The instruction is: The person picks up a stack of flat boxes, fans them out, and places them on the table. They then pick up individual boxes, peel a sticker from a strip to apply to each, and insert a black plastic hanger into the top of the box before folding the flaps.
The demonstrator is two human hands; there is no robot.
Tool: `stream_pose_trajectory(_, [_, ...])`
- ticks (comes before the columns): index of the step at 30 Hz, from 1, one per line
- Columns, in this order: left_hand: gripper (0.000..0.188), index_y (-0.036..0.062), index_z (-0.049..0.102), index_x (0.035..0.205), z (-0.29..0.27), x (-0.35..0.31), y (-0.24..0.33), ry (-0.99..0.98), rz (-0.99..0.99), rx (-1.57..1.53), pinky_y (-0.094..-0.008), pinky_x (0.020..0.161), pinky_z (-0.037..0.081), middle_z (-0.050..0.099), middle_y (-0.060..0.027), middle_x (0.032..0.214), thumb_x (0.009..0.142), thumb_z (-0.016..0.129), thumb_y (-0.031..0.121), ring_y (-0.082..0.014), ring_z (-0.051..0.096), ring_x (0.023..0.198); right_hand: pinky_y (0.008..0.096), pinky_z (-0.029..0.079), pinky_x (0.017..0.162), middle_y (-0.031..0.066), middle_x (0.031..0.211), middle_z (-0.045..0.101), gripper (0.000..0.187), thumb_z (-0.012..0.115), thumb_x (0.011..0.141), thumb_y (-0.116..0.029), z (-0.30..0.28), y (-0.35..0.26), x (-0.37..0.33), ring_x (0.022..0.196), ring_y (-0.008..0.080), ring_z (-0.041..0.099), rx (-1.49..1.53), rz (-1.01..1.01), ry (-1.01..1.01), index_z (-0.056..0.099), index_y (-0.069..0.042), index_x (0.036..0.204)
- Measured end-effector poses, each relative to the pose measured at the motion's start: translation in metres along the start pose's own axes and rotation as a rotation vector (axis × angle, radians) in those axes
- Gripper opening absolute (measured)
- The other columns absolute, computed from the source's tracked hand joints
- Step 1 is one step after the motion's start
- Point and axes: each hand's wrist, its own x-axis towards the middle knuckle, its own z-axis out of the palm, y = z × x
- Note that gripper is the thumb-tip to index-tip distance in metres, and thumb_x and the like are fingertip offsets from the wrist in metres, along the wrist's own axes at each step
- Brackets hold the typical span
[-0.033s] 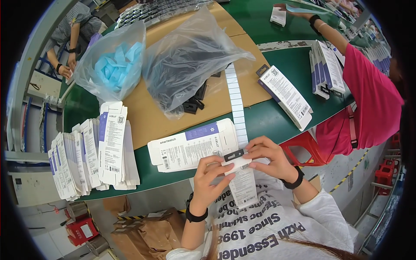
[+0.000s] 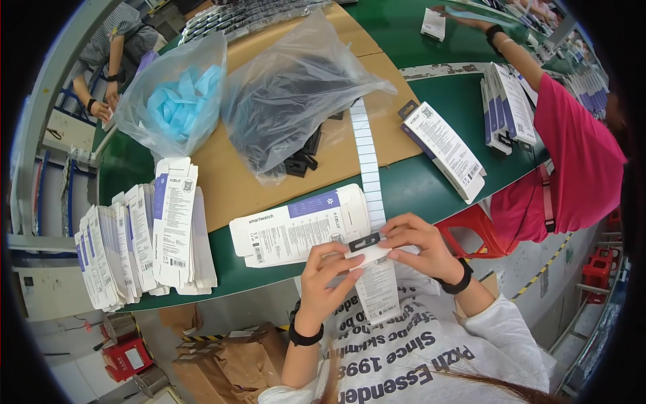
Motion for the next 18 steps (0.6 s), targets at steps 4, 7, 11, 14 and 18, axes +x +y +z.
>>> stream_pose_trajectory(4, [0.023,0.0025,0.073,0.099,0.003,0.0,0.012,0.078,-0.235,-0.073,-0.028,0.077,0.062,0.058,-0.0089,0.112,0.078,0.074,-0.007,-0.0171,0.066,0.095,0.03,0.055,0.083,0.0101,0.107,0.066,0.027,0.076,0.078,-0.001,-0.003,-0.007,0.004,0.097,0.0203,0.066,-0.084,0.043,-0.044,0.073,-0.005,0.105])
stream_pose_trajectory(7, [0.021,0.001,0.073,0.098,0.004,0.001,0.014,0.098,-0.297,-0.105,-0.0275,0.079,0.062,0.061,-0.0087,0.106,0.079,0.074,-0.006,-0.0168,0.067,0.094,0.0295,0.056,0.081,0.0102,0.105,0.067,0.026,0.077,0.079,-0.003,-0.006,-0.01,0.007,0.093,0.0206,0.067,-0.139,0.083,-0.076,0.073,-0.005,0.104])
stream_pose_trajectory(11, [0.02,-0.0011,0.072,0.097,-0.005,0.009,0.015,0.026,-0.228,0.005,-0.0272,0.08,0.061,0.063,-0.0079,0.098,0.079,0.075,-0.006,-0.0168,0.068,0.091,0.0276,0.057,0.081,0.0095,0.102,0.067,0.023,0.076,0.08,-0.002,-0.015,-0.017,0.016,0.092,0.0186,0.068,-0.063,0.157,-0.193,0.072,-0.002,0.103])
stream_pose_trajectory(14, [0.017,-0.0027,0.072,0.096,-0.014,0.019,0.02,-0.075,-0.333,-0.071,-0.0264,0.078,0.061,0.065,-0.0077,0.093,0.08,0.075,-0.005,-0.0152,0.068,0.086,0.027,0.056,0.082,0.0081,0.099,0.066,0.02,0.075,0.082,-0.002,-0.024,-0.025,0.032,0.091,0.0154,0.068,0.116,0.384,-0.292,0.07,0.001,0.101])
stream_pose_trajectory(18, [0.009,-0.0008,0.073,0.089,-0.019,0.028,0.025,-0.061,-0.453,-0.202,-0.0278,0.073,0.06,0.065,-0.0085,0.086,0.081,0.076,0.002,-0.0169,0.07,0.081,0.0261,0.056,0.082,0.0066,0.098,0.065,0.017,0.074,0.084,-0.001,-0.028,-0.036,0.046,0.093,0.0136,0.067,0.178,0.475,-0.335,0.068,0.003,0.099])
